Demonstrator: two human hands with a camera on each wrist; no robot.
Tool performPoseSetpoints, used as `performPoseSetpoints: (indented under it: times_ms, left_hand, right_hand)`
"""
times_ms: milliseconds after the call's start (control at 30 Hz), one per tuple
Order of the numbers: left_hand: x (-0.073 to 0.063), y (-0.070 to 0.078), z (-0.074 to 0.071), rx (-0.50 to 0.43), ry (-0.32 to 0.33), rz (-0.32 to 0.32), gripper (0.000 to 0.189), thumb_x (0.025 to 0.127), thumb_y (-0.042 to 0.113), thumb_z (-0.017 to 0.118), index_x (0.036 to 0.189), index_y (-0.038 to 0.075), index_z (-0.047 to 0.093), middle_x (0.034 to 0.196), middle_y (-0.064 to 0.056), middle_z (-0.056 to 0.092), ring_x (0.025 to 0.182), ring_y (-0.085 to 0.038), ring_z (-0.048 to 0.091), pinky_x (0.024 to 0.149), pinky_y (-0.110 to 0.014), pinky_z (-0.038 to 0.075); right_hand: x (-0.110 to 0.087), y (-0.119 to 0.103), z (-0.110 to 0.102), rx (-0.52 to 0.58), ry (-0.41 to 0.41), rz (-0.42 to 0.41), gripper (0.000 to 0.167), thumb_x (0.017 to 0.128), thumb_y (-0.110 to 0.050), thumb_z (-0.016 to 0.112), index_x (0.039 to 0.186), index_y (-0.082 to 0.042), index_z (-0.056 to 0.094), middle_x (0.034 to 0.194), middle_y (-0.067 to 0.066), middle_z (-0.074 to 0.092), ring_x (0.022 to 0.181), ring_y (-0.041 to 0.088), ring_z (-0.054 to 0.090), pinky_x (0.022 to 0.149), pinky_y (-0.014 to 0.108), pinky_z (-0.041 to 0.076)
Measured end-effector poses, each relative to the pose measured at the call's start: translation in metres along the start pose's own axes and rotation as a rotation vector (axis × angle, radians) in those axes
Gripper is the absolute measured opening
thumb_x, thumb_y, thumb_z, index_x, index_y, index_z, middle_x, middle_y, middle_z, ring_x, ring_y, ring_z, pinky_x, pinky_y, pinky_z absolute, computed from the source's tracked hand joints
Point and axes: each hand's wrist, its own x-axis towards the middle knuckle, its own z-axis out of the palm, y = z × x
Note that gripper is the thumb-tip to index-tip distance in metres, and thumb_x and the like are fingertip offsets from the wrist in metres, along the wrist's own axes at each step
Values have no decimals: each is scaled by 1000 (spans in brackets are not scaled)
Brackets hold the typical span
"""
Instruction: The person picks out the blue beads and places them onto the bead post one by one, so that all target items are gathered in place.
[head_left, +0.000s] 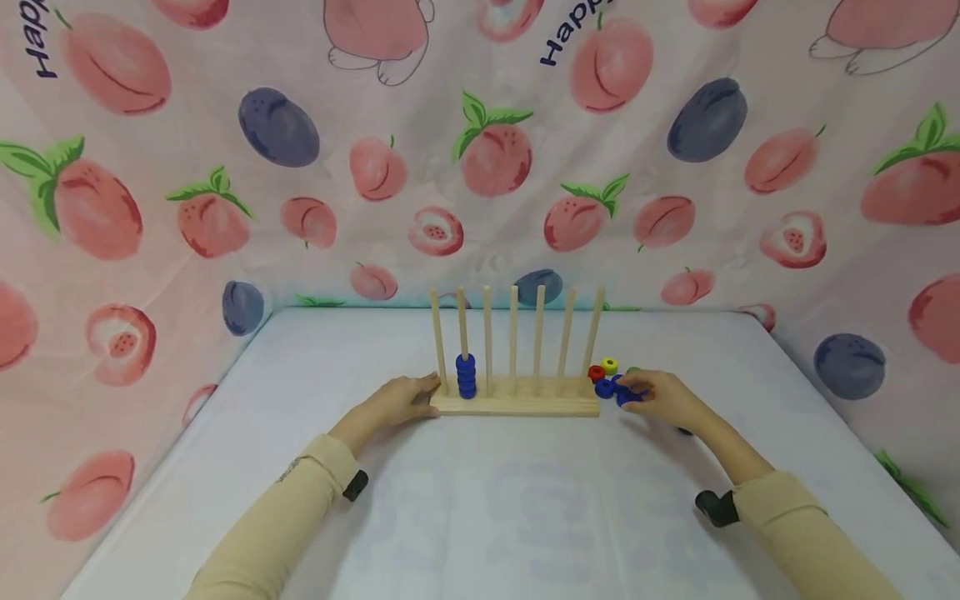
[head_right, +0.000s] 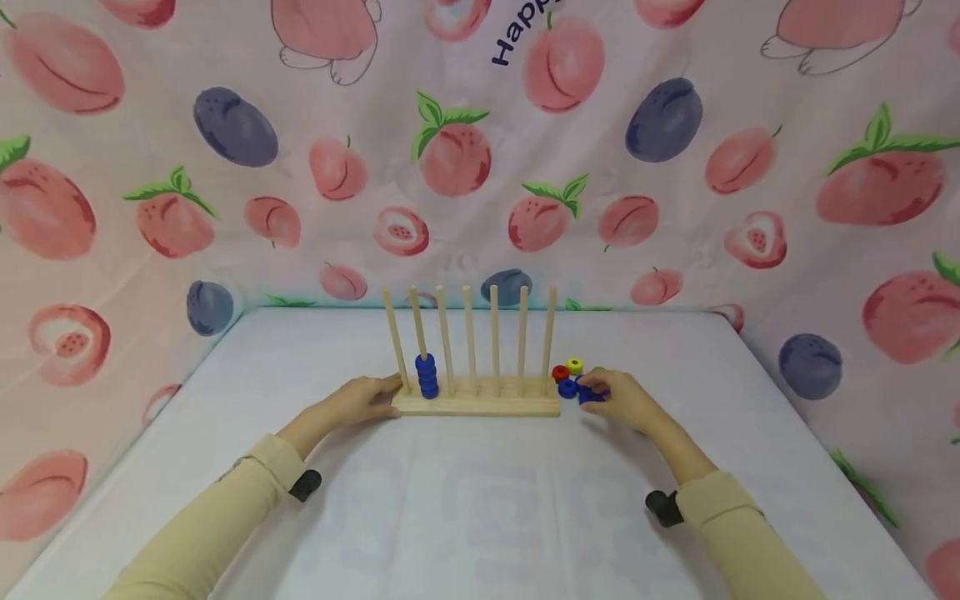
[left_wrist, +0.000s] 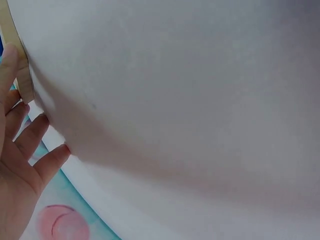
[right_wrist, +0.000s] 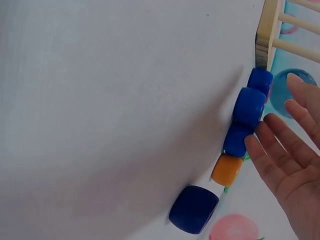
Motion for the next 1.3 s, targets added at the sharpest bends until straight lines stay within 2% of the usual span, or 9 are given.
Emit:
performPoseSetpoints:
  times_ms: [200,433,733,933,1133,1300]
  left_hand:
    - [-1,1,-1,-8,-6,-8,67,88,32,64,141,-1,39,145,-17,41,126,-40,47,107,-49,38]
    - [-2,3,0,-30,-32,-30,66,88,31,64,141,0,39,143,-18,43,126,-41,47,107,-50,38]
    - [0,3,0,-13,-17,11,66,88,31,63,141,-1,38,144,-16,42,125,-41,48,105,-49,40]
    - [1,2,0,-2,-8,5,67,88,32,63,140,-1,39,144,-16,42,125,-41,48,105,-49,40]
    - [2,2,0,-10,-11,0,67,88,32,63,141,0,38,145,-16,41,124,-41,48,105,-49,40]
    - [1,2,1,6,-9,11,67,88,32,64,140,-1,38,144,-17,41,123,-41,50,103,-49,41]
  right_hand:
    - [0,-5,-2,-12,-22,8,36,82,-6,71,111,11,60,106,26,64,95,36,61,82,46,54]
    - [-3,1,1,-30,-33,30,32,81,1,68,109,12,60,100,25,65,85,30,65,73,39,57]
    - [0,-2,5,-74,-44,74,32,78,2,69,107,13,61,99,26,65,82,27,62,72,40,55]
    - [7,-3,8,-118,-60,111,33,78,0,71,107,13,62,95,22,66,80,24,61,71,37,55]
    - [8,-4,9,-142,-57,84,29,77,-2,73,100,13,64,82,15,66,73,20,60,65,33,54]
    - [6,-5,10,-136,-57,98,29,78,-3,73,100,13,64,82,14,65,74,19,60,65,32,54]
